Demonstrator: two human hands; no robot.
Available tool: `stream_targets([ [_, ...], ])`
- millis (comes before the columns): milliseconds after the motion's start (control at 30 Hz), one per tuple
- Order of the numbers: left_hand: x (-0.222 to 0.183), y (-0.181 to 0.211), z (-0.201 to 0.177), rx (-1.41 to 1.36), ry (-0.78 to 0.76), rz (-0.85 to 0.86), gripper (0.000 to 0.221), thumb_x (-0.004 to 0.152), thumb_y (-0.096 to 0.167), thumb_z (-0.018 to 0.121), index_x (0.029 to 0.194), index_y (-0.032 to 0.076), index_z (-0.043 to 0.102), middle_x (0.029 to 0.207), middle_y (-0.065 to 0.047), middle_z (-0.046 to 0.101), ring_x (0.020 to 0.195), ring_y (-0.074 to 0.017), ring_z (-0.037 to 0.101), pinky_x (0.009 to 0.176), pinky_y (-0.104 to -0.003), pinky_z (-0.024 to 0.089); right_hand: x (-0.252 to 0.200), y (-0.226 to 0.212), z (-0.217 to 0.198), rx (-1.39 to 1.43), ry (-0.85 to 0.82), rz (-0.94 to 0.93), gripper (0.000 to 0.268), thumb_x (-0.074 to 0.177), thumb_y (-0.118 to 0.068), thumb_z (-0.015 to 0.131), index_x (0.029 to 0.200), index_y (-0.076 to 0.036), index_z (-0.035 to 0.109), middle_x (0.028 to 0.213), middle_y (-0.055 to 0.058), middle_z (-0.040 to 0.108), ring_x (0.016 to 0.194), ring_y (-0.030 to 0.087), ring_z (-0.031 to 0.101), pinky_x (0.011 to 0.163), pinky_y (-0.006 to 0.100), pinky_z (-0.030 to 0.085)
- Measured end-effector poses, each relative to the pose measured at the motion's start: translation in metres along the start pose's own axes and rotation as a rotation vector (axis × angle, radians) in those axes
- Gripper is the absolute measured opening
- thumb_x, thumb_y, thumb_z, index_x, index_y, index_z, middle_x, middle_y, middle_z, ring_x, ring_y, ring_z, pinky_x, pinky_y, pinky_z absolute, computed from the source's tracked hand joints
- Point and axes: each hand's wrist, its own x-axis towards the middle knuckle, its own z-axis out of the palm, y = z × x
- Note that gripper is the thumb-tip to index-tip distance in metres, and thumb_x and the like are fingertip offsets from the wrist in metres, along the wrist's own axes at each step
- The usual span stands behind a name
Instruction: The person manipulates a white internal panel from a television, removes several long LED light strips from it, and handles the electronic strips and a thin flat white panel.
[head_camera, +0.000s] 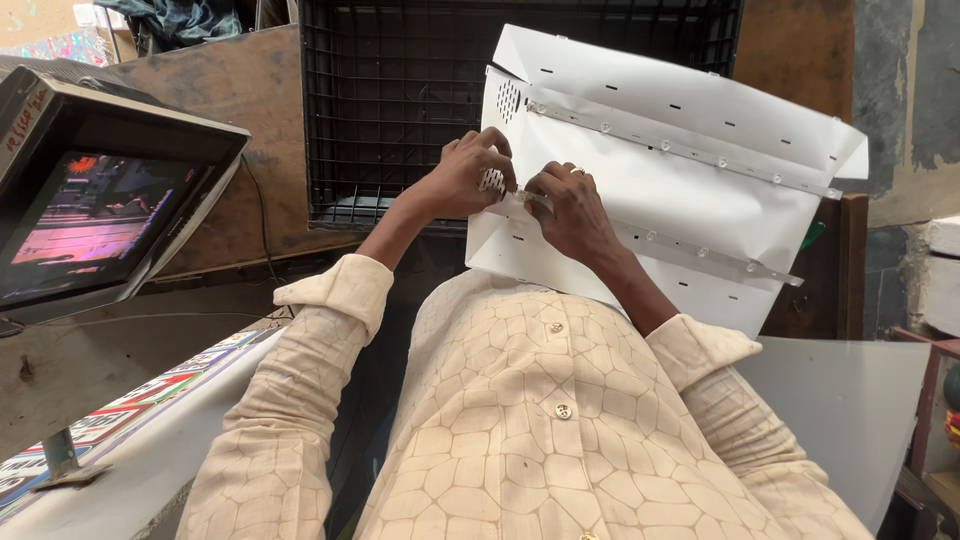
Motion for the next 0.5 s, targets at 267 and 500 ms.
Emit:
stream_targets([
  [267,0.032,-0.022,0.005,-0.244,0.394,-0.275,0.034,0.079,0.007,0.077,0.112,0.007,0.070,0.136,-0.015,0.051,0.128,-0.0307,0.056,0.103,-0.039,0.057,0.001,-0.006,-0.003,0.034,-0.038,-0.021,0.013,0.085,-0.010,0.079,0.096,-0.005,0.074,0.097,0.008,0.068,0.084,0.027,0.063,0.083,0.044,0.044],
  [500,0.096,-0.048,0.021,-0.984,0.436,-0.616,0.064,0.074,0.008,0.087,0.126,0.001,0.050,0.111,-0.019,0.070,0.097,-0.0294,0.075,0.088,-0.043,0.064,0.004,0.009,0.002,0.135,-0.210,-0.071,0.008,0.092,-0.011,0.076,0.097,-0.006,0.077,0.093,0.008,0.071,0.085,0.024,0.067,0.082,0.040,0.055],
])
